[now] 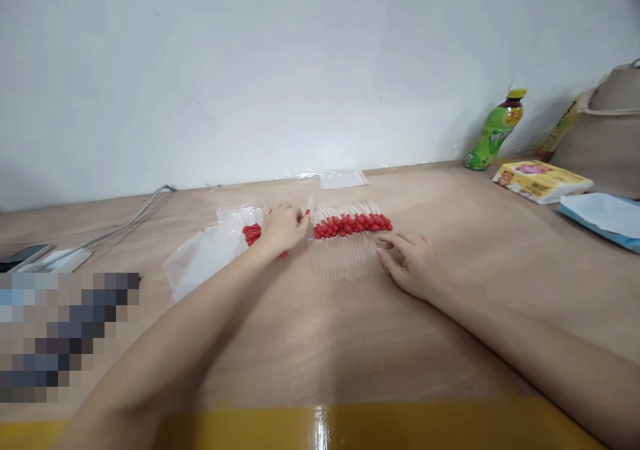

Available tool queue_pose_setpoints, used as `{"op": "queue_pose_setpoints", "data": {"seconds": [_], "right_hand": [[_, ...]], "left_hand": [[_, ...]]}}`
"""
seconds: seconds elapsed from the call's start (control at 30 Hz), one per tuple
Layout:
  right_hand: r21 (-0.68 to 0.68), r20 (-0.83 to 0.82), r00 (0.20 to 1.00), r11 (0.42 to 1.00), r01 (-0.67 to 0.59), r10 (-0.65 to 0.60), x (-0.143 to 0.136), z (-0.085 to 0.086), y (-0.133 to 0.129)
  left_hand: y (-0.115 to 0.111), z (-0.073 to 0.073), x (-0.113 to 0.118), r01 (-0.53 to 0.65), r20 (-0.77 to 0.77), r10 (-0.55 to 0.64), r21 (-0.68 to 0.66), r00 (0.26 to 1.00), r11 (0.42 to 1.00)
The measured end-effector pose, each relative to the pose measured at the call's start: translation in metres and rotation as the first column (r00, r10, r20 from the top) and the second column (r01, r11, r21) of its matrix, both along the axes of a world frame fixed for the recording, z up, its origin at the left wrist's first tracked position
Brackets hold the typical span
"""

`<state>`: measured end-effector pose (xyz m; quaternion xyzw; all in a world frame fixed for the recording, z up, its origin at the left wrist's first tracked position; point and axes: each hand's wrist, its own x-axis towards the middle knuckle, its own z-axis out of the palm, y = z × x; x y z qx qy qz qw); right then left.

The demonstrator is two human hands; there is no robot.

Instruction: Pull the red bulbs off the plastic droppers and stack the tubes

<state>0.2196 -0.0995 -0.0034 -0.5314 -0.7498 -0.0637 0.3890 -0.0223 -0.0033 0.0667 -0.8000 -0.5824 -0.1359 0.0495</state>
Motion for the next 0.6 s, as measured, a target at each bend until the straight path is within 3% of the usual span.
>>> {"op": "queue_pose_setpoints", "data": {"seconds": [0.07,0.13,0.27,0.47,0.6], "right_hand": [[0.066,-0.03,0.999,0.998,-0.023,0.025,0.0,0.001,-0.001],[0.138,-0.059,0.996,0.989,-0.054,0.062,-0.001,0.004,-0.001],[0.199,-0.016,0.988,0.968,-0.149,0.156,-0.01,0.012,0.0],[0.143,0.248,0.931,0.94,-0.309,0.268,-0.032,0.014,-0.002],[0.144,0.276,0.922,0.937,-0.318,0.271,-0.041,0.011,0.001]], "left_hand": [[-0.017,-0.001,-0.016,0.091,-0.036,-0.087,0.161,0.996,0.983],[-0.034,-0.006,-0.033,0.244,-0.092,-0.226,0.304,0.97,0.921],[-0.058,-0.023,-0.051,0.448,-0.156,-0.423,0.42,0.892,0.789],[-0.073,-0.035,-0.042,0.543,-0.114,-0.555,0.435,0.824,0.718],[-0.073,-0.04,-0.039,0.562,-0.06,-0.61,0.469,0.79,0.682]]}}
